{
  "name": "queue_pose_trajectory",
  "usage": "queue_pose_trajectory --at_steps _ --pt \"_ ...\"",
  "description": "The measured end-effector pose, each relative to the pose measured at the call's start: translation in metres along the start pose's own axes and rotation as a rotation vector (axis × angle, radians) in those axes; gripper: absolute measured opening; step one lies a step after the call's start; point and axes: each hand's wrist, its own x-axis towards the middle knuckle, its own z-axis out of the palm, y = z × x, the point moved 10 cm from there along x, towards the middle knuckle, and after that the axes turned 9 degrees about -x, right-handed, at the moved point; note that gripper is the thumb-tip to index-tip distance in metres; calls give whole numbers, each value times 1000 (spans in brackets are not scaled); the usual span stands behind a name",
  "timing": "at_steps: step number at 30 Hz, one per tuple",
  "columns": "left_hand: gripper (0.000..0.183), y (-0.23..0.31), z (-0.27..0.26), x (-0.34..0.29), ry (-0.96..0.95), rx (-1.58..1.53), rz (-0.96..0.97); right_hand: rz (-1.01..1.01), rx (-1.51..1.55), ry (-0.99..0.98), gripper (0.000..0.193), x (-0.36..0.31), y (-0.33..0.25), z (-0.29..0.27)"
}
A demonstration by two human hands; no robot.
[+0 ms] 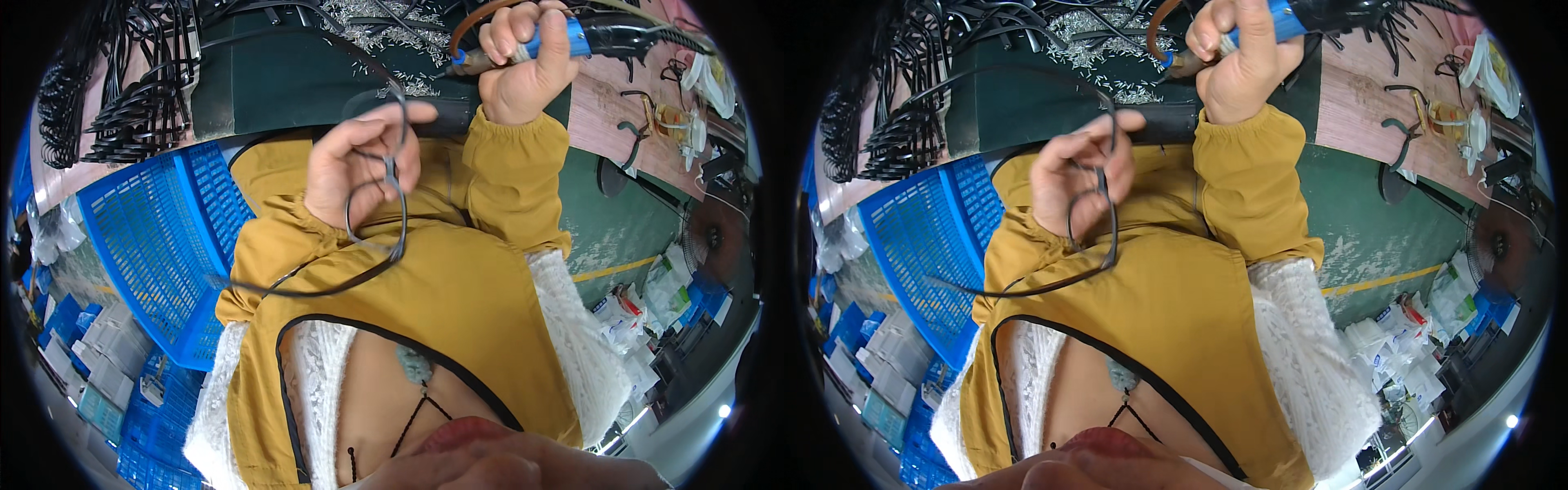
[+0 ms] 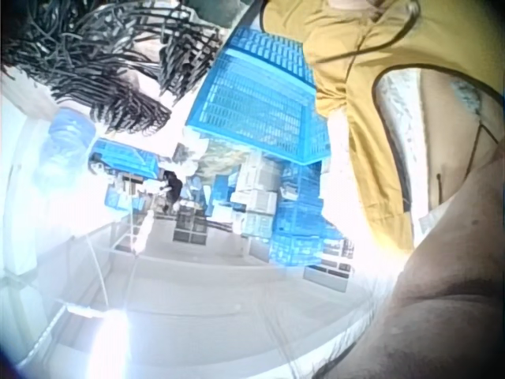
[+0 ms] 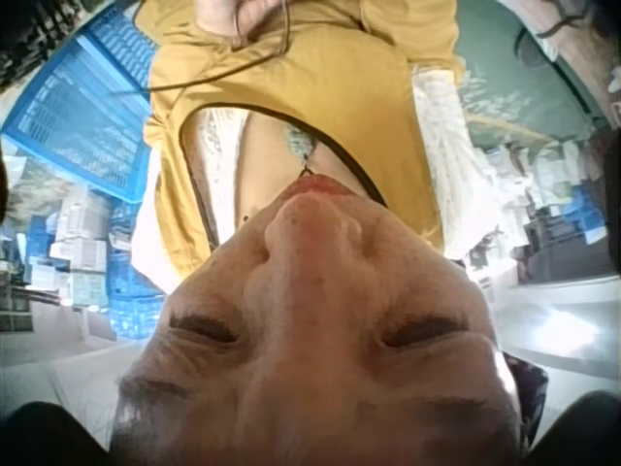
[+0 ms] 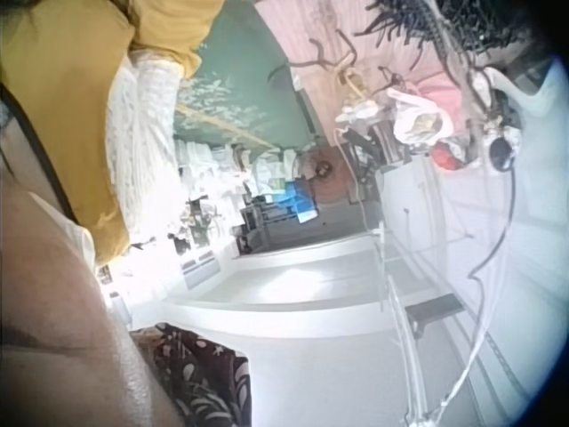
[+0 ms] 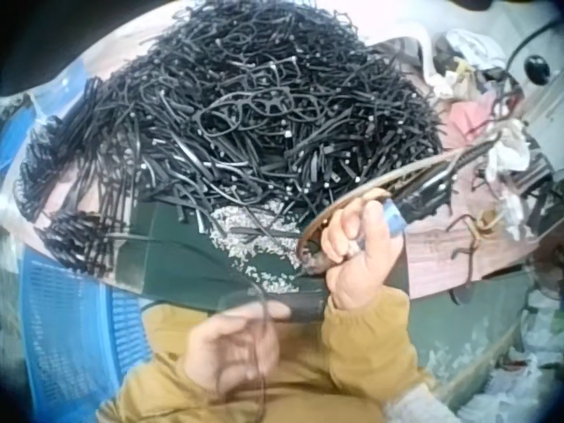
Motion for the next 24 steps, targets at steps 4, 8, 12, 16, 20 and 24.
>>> queue_pose_trajectory --at_steps 4,8,12,16,20,24 --pt "42 60 20 -6 -21 448 600 38 -58 9 17 6 -3 -5" --pt "28 38 44 -28 -97 1037 829 74 -720 -28 19 -9 -16 1" --pt "38 17 36 -39 -94 1286 808 206 -757 -205 30 -28 3 21" --pt "36 18 24 -38 -60 1275 807 198 -753 -165 31 -31 8 23" --pt "31 18 19 -36 -104 1184 859 253 -774 -48 25 -32 13 9" --pt "25 18 11 -35 -139 1094 927 272 -803 -98 21 -31 21 6"
